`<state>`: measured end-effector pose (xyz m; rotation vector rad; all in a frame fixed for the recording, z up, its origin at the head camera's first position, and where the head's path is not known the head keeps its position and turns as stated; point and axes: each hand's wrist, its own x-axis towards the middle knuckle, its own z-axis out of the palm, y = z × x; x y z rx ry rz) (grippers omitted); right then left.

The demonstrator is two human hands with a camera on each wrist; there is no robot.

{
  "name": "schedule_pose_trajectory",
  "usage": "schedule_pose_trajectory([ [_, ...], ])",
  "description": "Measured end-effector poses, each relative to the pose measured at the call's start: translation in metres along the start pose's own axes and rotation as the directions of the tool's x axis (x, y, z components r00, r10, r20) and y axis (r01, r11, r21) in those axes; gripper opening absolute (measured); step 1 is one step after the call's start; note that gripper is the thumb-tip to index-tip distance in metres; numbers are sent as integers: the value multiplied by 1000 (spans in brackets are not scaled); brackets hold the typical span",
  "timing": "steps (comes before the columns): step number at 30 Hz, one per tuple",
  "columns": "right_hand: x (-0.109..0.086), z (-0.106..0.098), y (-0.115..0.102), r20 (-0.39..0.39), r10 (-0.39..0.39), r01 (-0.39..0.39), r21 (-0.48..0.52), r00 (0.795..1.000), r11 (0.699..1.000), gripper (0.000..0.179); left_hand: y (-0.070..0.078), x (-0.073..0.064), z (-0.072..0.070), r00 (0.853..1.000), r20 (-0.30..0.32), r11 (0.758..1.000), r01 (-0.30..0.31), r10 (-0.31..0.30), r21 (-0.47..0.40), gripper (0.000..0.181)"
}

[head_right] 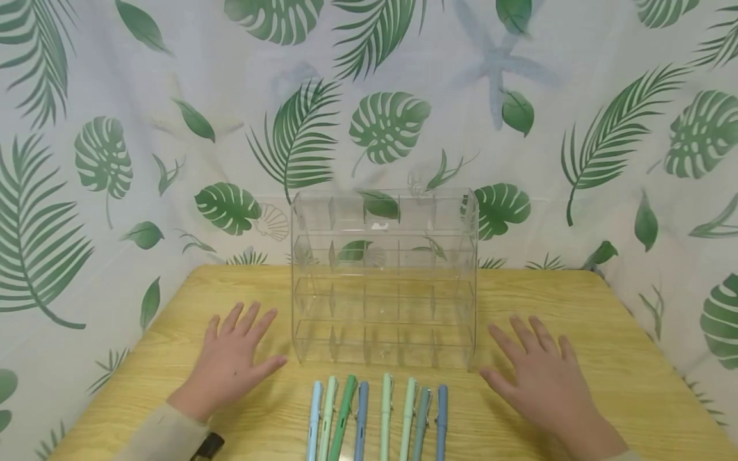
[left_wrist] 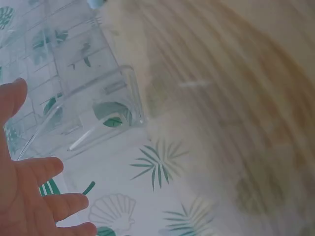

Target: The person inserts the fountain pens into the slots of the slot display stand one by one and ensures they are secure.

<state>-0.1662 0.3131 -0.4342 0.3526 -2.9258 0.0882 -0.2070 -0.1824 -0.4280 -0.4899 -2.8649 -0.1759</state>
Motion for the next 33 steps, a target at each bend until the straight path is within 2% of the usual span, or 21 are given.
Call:
schedule_pose_trajectory([
  [2,-1,0,0,-3,-14,14,9,1000,1000,77,2,1,0,1000,13,997,6,-5,-76,88],
  [5,-4,-1,-1,5,-28,28,36,1000,999,75,6,3,0,999,46,978,30,-21,-206,87],
  [8,-7,-3,-2,12,-38,37,74,999,997,74,8,5,0,995,88,939,81,-55,-333,86],
  [10,-8,-4,-3,14,-52,51,90,999,995,73,9,7,0,989,119,904,125,-83,-409,87],
  [13,-11,-6,-4,17,-79,77,114,997,991,71,10,10,2,978,163,825,199,-132,-528,86],
  [15,-13,-7,-5,23,-100,96,136,995,986,69,11,12,4,970,186,756,241,-159,-608,84],
  [20,-17,-10,-13,80,-143,118,262,986,958,61,12,17,11,964,194,590,265,-182,-763,76],
  [25,-16,-12,-24,181,-205,114,415,962,903,58,13,22,21,965,183,473,253,-188,-844,68],
  [30,-9,-3,-30,184,-278,170,451,943,876,57,13,27,32,958,215,364,271,-189,-891,64],
  [33,-3,4,-31,190,-328,199,493,925,847,58,12,29,39,952,234,301,285,-195,-910,61],
])
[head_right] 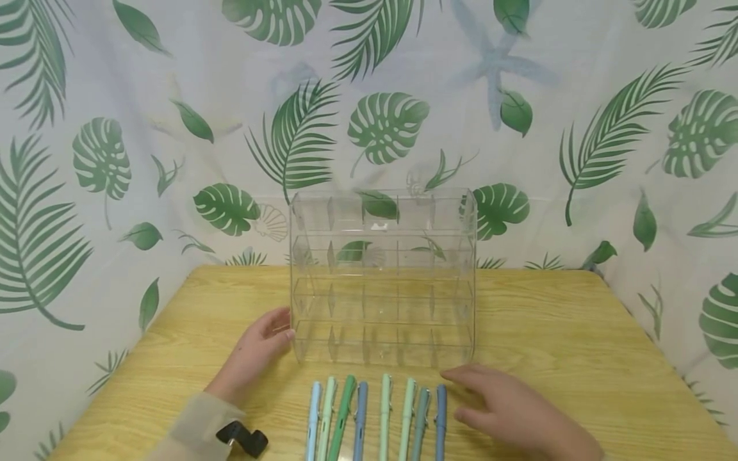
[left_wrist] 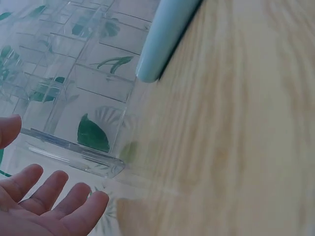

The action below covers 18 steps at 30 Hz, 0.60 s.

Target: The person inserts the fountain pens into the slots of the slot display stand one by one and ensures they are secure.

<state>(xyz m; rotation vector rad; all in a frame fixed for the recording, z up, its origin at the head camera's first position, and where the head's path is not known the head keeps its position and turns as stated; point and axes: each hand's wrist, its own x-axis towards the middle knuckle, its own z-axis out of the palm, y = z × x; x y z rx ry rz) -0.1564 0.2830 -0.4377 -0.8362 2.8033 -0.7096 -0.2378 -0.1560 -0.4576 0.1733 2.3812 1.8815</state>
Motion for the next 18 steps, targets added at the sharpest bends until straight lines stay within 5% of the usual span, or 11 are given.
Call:
schedule_pose_trajectory([
  [10,12,11,9,36,-101,90,227,994,970,54,-15,7,4,999,34,976,2,6,-218,57],
  [18,11,18,14,32,-117,103,293,993,951,49,-17,7,5,999,32,978,0,7,-211,57],
])
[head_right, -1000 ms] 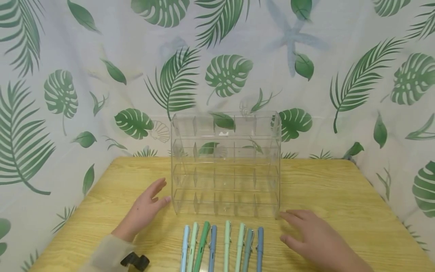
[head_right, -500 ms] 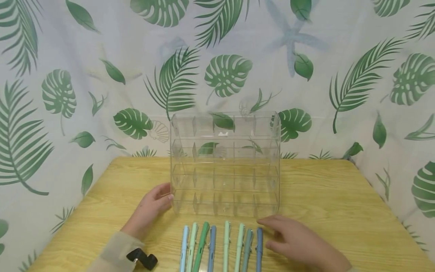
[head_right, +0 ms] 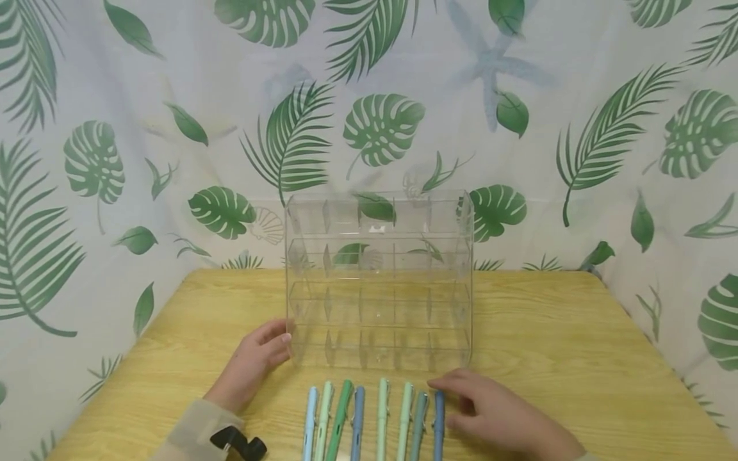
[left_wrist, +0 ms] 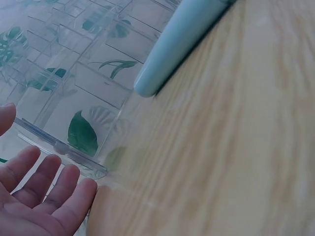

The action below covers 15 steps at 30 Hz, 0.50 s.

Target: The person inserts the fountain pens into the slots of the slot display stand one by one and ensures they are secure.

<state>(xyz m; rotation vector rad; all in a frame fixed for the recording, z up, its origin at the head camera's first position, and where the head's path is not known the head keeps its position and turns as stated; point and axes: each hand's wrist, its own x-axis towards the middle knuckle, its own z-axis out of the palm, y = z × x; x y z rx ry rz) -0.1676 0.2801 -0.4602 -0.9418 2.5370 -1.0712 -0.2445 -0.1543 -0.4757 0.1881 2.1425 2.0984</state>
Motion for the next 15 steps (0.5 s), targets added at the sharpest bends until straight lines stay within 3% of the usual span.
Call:
schedule_pose_trajectory([
  [9,0,1,9,-10,33,-34,-8,999,999,42,-2,1,1,1000,21,1000,1,0,-17,57],
  [15,1,0,14,13,13,-14,47,1000,999,37,-6,0,1,1000,10,999,-19,20,-28,56],
])
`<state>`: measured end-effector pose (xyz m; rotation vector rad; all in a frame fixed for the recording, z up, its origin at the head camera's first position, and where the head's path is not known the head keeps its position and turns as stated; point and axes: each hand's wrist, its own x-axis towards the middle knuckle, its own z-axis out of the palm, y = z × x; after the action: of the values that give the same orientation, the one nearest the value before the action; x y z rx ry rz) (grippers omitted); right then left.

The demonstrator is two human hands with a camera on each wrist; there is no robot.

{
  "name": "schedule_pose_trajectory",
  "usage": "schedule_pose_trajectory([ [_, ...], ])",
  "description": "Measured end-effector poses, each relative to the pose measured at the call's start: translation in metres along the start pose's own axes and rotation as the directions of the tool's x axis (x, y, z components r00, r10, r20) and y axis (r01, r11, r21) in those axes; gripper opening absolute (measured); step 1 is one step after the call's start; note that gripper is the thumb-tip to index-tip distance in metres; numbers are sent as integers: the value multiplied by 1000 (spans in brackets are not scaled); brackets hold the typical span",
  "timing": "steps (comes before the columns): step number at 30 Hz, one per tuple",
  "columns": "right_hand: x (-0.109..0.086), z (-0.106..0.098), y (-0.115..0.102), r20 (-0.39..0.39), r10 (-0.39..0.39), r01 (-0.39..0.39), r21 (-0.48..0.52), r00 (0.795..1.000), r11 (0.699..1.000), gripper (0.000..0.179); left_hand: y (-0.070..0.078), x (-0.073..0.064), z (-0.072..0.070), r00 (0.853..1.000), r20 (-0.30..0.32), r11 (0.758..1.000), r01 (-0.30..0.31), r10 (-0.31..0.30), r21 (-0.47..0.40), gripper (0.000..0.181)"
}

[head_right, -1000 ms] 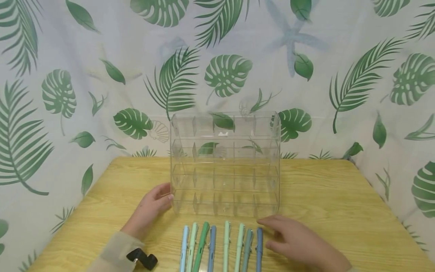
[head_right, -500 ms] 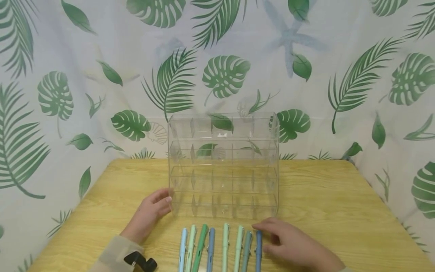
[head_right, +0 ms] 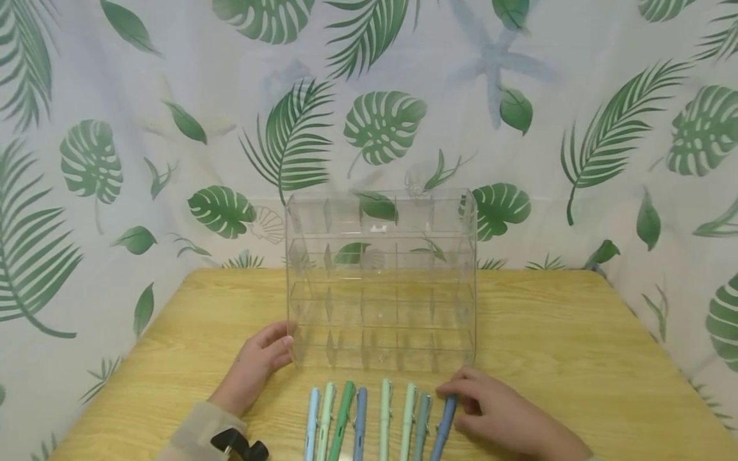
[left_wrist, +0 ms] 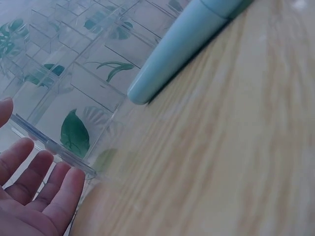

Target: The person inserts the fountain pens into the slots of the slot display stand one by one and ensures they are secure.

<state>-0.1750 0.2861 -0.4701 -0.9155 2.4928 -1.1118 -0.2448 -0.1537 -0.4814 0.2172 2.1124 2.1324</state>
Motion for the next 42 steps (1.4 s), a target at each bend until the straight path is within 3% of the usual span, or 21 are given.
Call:
schedule_pose_trajectory([
  [13,0,0,-2,21,37,-37,-24,999,999,21,-3,1,-2,1000,2,1000,-5,5,-7,51],
  [29,-1,3,7,10,-120,120,-22,993,993,12,-4,1,-1,1000,-6,1000,3,-3,-11,52],
  [42,-2,0,0,32,-153,153,8,988,988,14,-5,-1,-1,1000,-9,1000,5,-5,12,56],
])
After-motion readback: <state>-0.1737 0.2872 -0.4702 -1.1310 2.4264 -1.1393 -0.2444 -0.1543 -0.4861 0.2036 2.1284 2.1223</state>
